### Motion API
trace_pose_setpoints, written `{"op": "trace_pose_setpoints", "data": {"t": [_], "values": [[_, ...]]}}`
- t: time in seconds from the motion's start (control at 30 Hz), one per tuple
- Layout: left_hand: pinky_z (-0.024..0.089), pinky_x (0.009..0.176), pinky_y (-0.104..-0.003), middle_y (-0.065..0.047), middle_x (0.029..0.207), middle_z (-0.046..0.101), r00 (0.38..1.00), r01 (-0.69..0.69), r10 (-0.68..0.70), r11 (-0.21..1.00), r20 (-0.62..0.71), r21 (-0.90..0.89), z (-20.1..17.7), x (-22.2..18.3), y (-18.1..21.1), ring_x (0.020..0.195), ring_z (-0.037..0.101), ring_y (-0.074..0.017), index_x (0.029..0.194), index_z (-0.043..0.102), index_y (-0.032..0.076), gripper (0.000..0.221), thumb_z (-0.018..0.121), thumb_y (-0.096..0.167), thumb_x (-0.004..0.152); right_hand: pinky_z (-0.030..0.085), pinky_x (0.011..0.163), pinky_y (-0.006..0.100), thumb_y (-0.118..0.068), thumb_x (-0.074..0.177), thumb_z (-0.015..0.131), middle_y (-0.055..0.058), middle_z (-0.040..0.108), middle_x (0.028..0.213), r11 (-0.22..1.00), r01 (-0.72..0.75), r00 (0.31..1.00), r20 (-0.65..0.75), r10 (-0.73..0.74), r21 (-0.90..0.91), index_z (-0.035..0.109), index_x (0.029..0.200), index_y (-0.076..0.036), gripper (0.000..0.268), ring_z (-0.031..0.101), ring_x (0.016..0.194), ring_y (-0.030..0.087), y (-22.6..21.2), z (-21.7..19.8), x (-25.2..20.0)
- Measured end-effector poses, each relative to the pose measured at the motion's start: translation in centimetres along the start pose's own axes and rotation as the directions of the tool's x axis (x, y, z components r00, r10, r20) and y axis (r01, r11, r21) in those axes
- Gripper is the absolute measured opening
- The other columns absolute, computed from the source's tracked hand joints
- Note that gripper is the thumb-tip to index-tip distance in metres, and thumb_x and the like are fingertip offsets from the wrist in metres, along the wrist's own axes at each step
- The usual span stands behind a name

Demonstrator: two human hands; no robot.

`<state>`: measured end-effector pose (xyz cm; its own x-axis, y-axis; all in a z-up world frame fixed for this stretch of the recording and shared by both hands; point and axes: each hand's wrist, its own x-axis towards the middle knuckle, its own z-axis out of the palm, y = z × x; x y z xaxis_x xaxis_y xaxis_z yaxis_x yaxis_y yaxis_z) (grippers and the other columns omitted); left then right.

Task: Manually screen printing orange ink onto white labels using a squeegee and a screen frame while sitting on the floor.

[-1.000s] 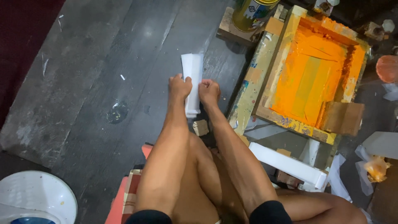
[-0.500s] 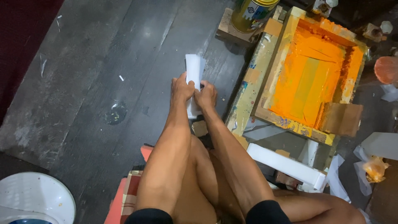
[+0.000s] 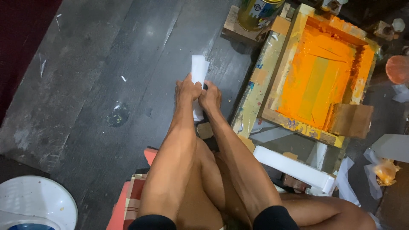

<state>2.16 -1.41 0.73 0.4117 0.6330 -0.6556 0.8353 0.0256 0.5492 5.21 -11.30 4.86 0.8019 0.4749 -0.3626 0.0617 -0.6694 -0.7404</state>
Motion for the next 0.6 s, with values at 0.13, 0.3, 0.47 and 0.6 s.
{"op": "trace_pose_setpoints", "data": {"t": [0.13,0.3,0.47,0.6], "values": [[0.034,0.119,-0.060,-0.028,0.163,0.028,0.999,0.040,-0.040,0.999,0.029,-0.004,-0.5,-0.8,0.6,0.151,0.033,-0.0464,0.164,0.032,0.027,0.073,0.052,0.038,0.094,0.046,0.109,0.056,-0.002,0.097,0.051,0.032,0.062,0.131,0.998,0.035,0.999,0.008,-0.035,0.051,0.059,0.142,0.000,0.046,0.054,0.132,0.049,-0.7,-0.4,-0.5],[0.038,0.117,-0.060,-0.031,0.157,0.036,0.999,0.014,-0.016,0.999,0.037,0.041,0.0,-0.2,0.0,0.145,0.040,-0.0496,0.162,0.037,0.020,0.068,0.049,0.032,0.097,0.039,0.116,0.058,-0.008,0.100,0.047,0.032,0.052,0.146,0.999,-0.027,0.999,0.035,0.026,0.033,0.045,0.154,-0.003,0.055,0.047,0.141,0.046,0.5,-0.1,0.3],[0.053,0.101,-0.062,-0.034,0.142,0.053,0.999,0.012,-0.012,1.000,-0.030,-0.014,1.6,4.6,-2.9,0.130,0.057,-0.0505,0.158,0.037,0.004,0.069,0.059,0.010,0.094,0.048,0.109,0.057,-0.012,0.097,0.050,0.029,0.062,0.135,0.989,-0.125,0.992,-0.008,0.126,0.074,0.048,0.150,-0.004,0.053,0.057,0.132,0.043,3.7,1.6,3.5],[0.062,0.086,-0.058,-0.031,0.123,0.067,0.992,-0.086,0.077,0.993,-0.098,-0.086,0.1,3.0,-2.6,0.114,0.067,-0.0475,0.133,0.060,-0.006,0.050,0.074,0.000,0.085,0.056,0.097,0.055,-0.013,0.099,0.050,0.026,0.067,0.130,0.984,-0.168,0.985,-0.026,0.170,0.068,0.059,0.141,-0.005,0.043,0.064,0.123,0.042,3.8,1.9,3.7]]}}
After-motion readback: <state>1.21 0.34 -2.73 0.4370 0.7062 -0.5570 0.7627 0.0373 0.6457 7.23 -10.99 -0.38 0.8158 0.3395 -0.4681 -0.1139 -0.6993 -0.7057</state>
